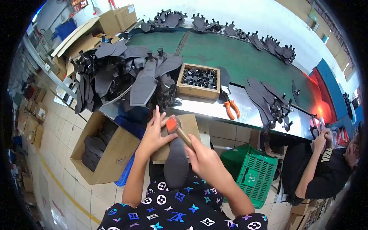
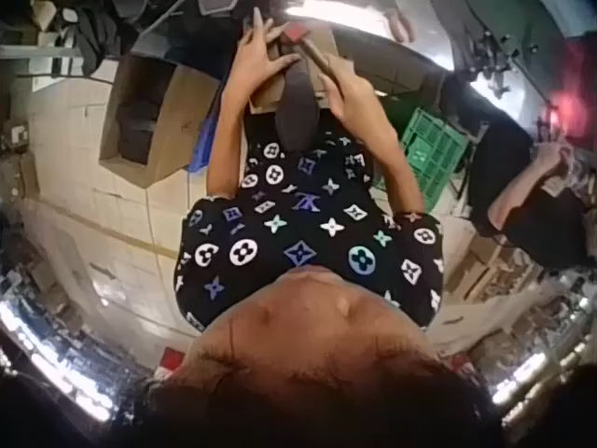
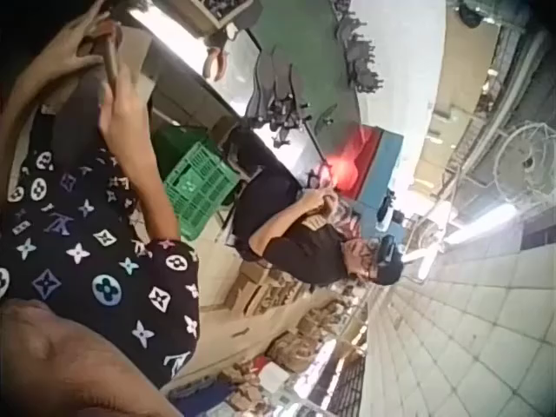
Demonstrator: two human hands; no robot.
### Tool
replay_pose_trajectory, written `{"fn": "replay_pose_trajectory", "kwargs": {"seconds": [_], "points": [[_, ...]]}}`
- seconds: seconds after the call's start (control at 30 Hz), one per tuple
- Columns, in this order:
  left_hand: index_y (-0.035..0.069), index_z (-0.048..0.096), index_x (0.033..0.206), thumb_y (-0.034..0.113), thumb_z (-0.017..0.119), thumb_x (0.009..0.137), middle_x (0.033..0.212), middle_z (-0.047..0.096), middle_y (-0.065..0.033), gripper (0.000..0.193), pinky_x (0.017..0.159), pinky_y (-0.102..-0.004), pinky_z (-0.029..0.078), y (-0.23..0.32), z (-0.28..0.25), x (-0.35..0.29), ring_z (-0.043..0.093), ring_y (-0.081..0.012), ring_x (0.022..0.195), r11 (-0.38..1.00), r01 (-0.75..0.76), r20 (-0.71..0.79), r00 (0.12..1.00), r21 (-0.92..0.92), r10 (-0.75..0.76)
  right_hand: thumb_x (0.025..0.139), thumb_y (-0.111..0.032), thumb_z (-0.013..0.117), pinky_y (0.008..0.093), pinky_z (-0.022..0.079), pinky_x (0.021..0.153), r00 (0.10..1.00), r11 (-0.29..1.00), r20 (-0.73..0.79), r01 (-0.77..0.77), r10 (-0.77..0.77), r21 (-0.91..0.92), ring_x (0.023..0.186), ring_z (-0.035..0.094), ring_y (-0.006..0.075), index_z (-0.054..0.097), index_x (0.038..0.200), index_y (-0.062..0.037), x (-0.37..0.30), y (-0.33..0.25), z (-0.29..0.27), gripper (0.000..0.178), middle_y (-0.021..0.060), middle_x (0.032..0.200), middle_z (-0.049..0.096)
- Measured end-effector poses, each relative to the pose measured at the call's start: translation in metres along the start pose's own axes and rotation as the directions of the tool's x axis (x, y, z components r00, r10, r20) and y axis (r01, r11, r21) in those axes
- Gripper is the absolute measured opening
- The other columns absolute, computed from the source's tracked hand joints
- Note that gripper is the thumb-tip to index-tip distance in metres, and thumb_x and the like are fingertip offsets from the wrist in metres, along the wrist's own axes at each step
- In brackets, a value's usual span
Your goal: Assembling shoe insole components by attaching buckles and straps using a hammer.
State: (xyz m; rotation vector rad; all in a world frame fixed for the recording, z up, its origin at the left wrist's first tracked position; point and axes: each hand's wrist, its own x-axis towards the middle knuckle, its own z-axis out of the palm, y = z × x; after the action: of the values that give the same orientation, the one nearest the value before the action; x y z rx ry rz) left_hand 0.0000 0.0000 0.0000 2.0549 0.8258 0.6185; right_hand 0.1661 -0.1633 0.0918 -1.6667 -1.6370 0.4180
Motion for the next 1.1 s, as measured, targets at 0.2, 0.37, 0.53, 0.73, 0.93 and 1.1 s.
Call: {"fn": "replay_pose_trajectory", "kwargs": {"seconds": [0.2, 0.37, 0.53, 0.73, 0.93, 1.1], "points": [[-0.002, -0.001, 0.156, 0.04, 0.082, 0.075, 0.136, 0.061, -0.0133, 0.123, 0.119, -0.0427, 0.022, 0.002, -0.003, 0.004, 0.038, -0.034, 0.143, 0.988, -0.119, -0.038, 0.992, 0.099, 0.123, 0.096, -0.007, 0.056, 0.0425, 0.048, 0.056, 0.956, 0.986, -0.293, 0.08, -0.035, 0.143, 0.063, 0.06, 0.0419, 0.052, 0.123, 0.0028, -0.025, -0.045, -0.05, 0.029, 0.0238, 0.076, 0.059], [0.01, 0.041, 0.15, 0.04, 0.079, 0.079, 0.139, 0.059, -0.0109, 0.085, 0.121, -0.0481, 0.013, 0.007, -0.002, -0.009, 0.035, -0.0308, 0.145, 0.934, -0.146, 0.005, 0.988, 0.327, 0.152, 0.096, -0.006, 0.057, 0.0408, 0.052, 0.059, 0.996, 0.996, -0.008, -0.084, 0.084, 0.016, 0.067, 0.066, 0.0391, 0.057, 0.108, 0.0031, -0.001, -0.01, -0.011, 0.016, 0.0211, 0.079, 0.064], [0.0, 0.074, 0.099, 0.012, 0.069, 0.087, 0.081, 0.069, -0.0101, 0.018, 0.065, -0.0337, 0.048, 0.016, -0.005, -0.015, 0.064, -0.0229, 0.072, 0.943, -0.331, -0.215, 0.922, -0.011, 0.321, 0.09, -0.001, 0.062, 0.04, 0.052, 0.06, 0.986, 0.997, -0.161, 0.023, -0.035, -0.076, 0.068, 0.066, 0.0375, 0.057, 0.122, 0.0026, -0.001, -0.003, -0.04, 0.032, 0.02, 0.08, 0.064], [-0.004, 0.074, 0.093, 0.009, 0.069, 0.084, 0.075, 0.062, -0.0094, 0.016, 0.06, -0.0288, 0.041, 0.118, -0.034, -0.081, 0.057, -0.017, 0.069, 0.86, -0.072, 0.063, 0.991, -0.505, 0.12, 0.088, -0.008, 0.066, 0.0404, 0.053, 0.068, 0.984, 0.931, 0.165, 0.126, -0.073, -0.343, 0.085, 0.066, 0.0324, 0.055, 0.133, 0.0009, 0.007, 0.033, 0.011, 0.046, 0.0147, 0.106, 0.064], [-0.006, 0.067, 0.095, 0.012, 0.064, 0.095, 0.094, 0.063, -0.01, 0.018, 0.077, -0.0281, 0.048, 0.129, -0.033, -0.094, 0.063, -0.0169, 0.086, 0.672, 0.276, 0.404, 0.914, -0.688, 0.038, 0.093, -0.015, 0.064, 0.0394, 0.052, 0.09, 0.859, 0.824, 0.298, 0.218, -0.416, 0.523, 0.105, 0.067, 0.0323, 0.066, 0.117, 0.0045, 0.017, 0.011, -0.025, 0.031, 0.0182, 0.118, 0.067], [-0.002, 0.07, 0.11, 0.017, 0.061, 0.098, 0.101, 0.067, -0.0123, 0.024, 0.079, -0.0294, 0.049, 0.123, -0.019, -0.097, 0.065, -0.019, 0.089, 0.618, 0.193, 0.418, 0.875, -0.762, 0.243, 0.086, -0.009, 0.072, 0.0383, 0.051, 0.075, 0.704, 0.685, 0.393, 0.183, -0.592, 0.705, 0.085, 0.06, 0.0334, 0.065, 0.102, 0.0064, 0.027, 0.004, -0.041, 0.023, 0.017, 0.098, 0.063]]}}
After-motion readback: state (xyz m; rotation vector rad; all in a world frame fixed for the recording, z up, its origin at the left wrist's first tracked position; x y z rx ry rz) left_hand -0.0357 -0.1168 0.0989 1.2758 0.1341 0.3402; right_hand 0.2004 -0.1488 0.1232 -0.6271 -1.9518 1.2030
